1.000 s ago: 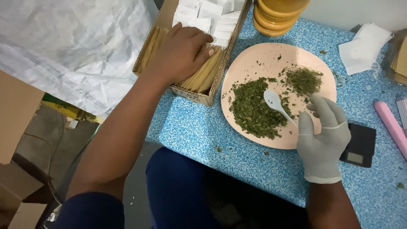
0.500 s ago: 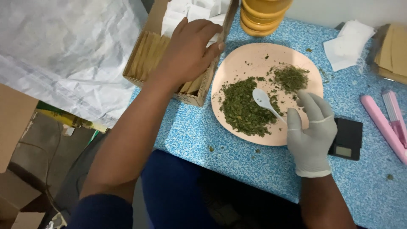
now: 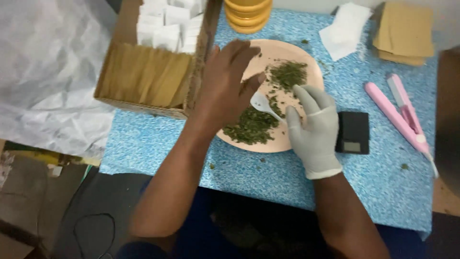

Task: Filling small bags with dried herbs using a spoon, weighing them on a digital scale, and sealing them with a handheld heat sealer.

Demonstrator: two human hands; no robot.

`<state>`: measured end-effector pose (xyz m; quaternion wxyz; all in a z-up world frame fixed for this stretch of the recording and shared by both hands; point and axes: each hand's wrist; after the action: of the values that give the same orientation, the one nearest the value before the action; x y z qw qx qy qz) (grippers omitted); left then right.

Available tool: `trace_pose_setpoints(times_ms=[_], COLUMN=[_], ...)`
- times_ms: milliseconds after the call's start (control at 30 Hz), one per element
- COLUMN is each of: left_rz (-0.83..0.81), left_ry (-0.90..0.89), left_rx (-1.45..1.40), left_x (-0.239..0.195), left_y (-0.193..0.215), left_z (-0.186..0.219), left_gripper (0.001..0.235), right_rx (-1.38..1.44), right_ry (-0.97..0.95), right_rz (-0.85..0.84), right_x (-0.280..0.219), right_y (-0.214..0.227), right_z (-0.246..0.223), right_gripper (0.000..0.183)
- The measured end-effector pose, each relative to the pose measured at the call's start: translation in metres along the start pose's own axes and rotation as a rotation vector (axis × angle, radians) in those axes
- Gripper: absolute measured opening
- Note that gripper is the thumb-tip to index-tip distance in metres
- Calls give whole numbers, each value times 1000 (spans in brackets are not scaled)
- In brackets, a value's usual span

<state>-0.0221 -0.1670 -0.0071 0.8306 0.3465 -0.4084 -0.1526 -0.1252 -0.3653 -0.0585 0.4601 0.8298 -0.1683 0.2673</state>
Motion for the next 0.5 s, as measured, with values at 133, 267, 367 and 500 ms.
trace_pose_setpoints(times_ms=[133, 267, 367, 500], left_rz=[-29, -76, -72, -34], left_ry=[110, 159, 187, 187], left_rx=[-71, -93, -110, -106], left_x=[-22, -37, -40, -36], left_y=[-34, -41, -38, -31], left_z=[3, 9, 14, 16], left_gripper=[46, 46, 44, 43], right_rx=[25, 56, 70, 88], right_ry=[74, 58, 10, 53], right_rz=[115, 124, 125, 135], right_x=[1, 1, 1, 4], right_y=[-2, -2, -2, -2], right_z=[9, 16, 16, 12], right_gripper=[33, 30, 29, 26])
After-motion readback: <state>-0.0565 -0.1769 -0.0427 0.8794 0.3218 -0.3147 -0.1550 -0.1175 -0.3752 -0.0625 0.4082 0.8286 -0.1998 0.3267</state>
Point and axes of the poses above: each hand's wrist, its own x-axis towards the middle knuckle, its own y-axis out of the back of the hand, z = x × y, and after that the axes turned 3 degrees about -x, right-handed
